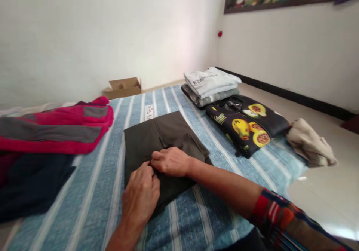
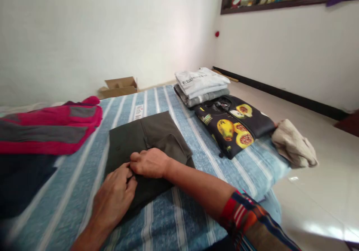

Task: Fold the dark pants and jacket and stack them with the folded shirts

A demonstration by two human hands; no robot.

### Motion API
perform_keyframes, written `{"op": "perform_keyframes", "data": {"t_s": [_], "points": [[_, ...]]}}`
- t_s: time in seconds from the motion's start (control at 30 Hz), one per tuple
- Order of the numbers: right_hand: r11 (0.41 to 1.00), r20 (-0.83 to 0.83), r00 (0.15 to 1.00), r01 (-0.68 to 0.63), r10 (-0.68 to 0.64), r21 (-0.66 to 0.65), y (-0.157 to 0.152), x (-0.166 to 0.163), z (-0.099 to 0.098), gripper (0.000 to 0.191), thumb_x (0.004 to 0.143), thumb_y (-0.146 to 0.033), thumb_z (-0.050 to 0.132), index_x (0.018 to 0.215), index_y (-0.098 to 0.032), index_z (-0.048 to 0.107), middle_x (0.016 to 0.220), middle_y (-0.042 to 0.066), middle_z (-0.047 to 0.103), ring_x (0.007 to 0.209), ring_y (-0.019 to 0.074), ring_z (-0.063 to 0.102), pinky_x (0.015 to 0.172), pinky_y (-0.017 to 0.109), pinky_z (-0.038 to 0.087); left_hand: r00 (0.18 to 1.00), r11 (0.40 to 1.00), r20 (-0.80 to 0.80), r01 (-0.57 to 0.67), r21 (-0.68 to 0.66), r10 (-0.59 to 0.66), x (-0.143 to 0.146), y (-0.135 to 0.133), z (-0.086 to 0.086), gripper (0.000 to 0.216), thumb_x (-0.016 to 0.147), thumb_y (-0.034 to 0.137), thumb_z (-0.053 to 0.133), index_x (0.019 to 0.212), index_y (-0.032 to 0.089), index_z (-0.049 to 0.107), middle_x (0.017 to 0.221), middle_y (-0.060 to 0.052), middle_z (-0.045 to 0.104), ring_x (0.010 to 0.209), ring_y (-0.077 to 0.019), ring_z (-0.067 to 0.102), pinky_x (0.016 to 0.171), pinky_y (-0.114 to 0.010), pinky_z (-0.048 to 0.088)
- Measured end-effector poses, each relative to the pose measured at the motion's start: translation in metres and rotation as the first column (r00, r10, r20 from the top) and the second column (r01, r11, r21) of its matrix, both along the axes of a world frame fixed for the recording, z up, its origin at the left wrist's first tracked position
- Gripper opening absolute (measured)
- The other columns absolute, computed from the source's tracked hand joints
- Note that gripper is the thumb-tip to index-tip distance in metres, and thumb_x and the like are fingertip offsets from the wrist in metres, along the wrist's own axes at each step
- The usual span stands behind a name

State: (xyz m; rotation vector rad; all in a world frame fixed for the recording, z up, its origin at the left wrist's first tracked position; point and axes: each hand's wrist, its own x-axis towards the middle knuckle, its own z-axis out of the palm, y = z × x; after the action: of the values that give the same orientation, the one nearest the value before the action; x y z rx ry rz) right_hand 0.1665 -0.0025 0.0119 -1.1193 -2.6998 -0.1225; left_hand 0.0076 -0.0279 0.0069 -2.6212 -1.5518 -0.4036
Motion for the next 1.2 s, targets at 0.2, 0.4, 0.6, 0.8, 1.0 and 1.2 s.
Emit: {"op": "perform_keyframes", "data": {"t_s": [0.2, 0.4, 0.6, 0.8, 1.0, 1.2], "points": [[0.998, -0.010, 0.998, 0.062, -0.062, 0.003, 0.005, 0.000, -0.004, 0.022, 0.094, -0.021, 0.038, 0.093, -0.017, 0.059, 0.097, 0.004, 0.056, 0.083, 0.0170, 0.058, 0.057, 0.029, 0.048, 0.983, 0.989, -0.170, -0.091, -0.118, 0.070, 0.011, 0.008, 0.017, 0.014, 0.086, 0.022, 0.037, 0.090, 0.018, 0.050, 0.096, -0.009, 0.061, 0.094, -0.0247, 0.058, 0.078, -0.032, 0.045], [0.996, -0.057, 0.995, 0.080, -0.082, -0.043, 0.005, 0.003, 0.001, 0.020, 0.093, -0.021, 0.040, 0.098, -0.018, 0.060, 0.103, 0.005, 0.055, 0.087, 0.0165, 0.058, 0.062, 0.028, 0.049, 0.937, 0.950, -0.323, -0.215, -0.226, 0.135, 0.024, 0.010, 0.036, 0.021, 0.090, 0.031, 0.039, 0.102, 0.017, 0.049, 0.098, -0.009, 0.060, 0.094, -0.0267, 0.058, 0.073, -0.033, 0.043], [0.992, -0.069, 0.993, 0.089, -0.096, -0.087, 0.003, 0.005, 0.006, 0.019, 0.092, -0.020, 0.042, 0.100, -0.018, 0.059, 0.105, 0.005, 0.055, 0.090, 0.0172, 0.058, 0.065, 0.028, 0.048, 0.892, 0.953, -0.429, -0.239, -0.187, 0.140, 0.029, 0.012, 0.038, 0.021, 0.093, 0.028, 0.031, 0.094, 0.018, 0.050, 0.099, -0.009, 0.060, 0.096, -0.0262, 0.059, 0.071, -0.032, 0.042], [0.992, -0.086, 0.992, 0.084, -0.092, -0.092, 0.003, 0.006, 0.005, 0.021, 0.089, -0.020, 0.046, 0.108, -0.018, 0.055, 0.109, 0.005, 0.055, 0.092, 0.0185, 0.057, 0.068, 0.030, 0.049, 0.876, 0.960, -0.456, -0.245, -0.138, 0.158, 0.030, 0.009, 0.039, 0.025, 0.094, 0.026, 0.027, 0.096, 0.017, 0.050, 0.104, -0.010, 0.060, 0.093, -0.0242, 0.061, 0.070, -0.030, 0.042], [0.991, -0.084, 0.992, 0.086, -0.094, -0.100, 0.004, 0.006, 0.006, 0.021, 0.093, -0.020, 0.041, 0.107, -0.019, 0.055, 0.108, 0.004, 0.055, 0.092, 0.0189, 0.058, 0.068, 0.031, 0.050, 0.877, 0.962, -0.440, -0.259, -0.091, 0.194, 0.031, 0.005, 0.039, 0.027, 0.094, 0.028, 0.028, 0.097, 0.017, 0.052, 0.102, -0.010, 0.061, 0.093, -0.0244, 0.061, 0.066, -0.030, 0.041], [0.990, -0.065, 0.994, 0.082, -0.090, -0.117, 0.006, 0.006, 0.004, 0.025, 0.095, -0.020, 0.036, 0.111, -0.019, 0.056, 0.111, 0.004, 0.054, 0.094, 0.0191, 0.058, 0.072, 0.032, 0.051, 0.881, 0.964, -0.419, -0.263, -0.045, 0.220, 0.030, 0.004, 0.034, 0.026, 0.094, 0.028, 0.028, 0.093, 0.018, 0.053, 0.101, -0.009, 0.062, 0.090, -0.0231, 0.062, 0.062, -0.029, 0.040]]}}
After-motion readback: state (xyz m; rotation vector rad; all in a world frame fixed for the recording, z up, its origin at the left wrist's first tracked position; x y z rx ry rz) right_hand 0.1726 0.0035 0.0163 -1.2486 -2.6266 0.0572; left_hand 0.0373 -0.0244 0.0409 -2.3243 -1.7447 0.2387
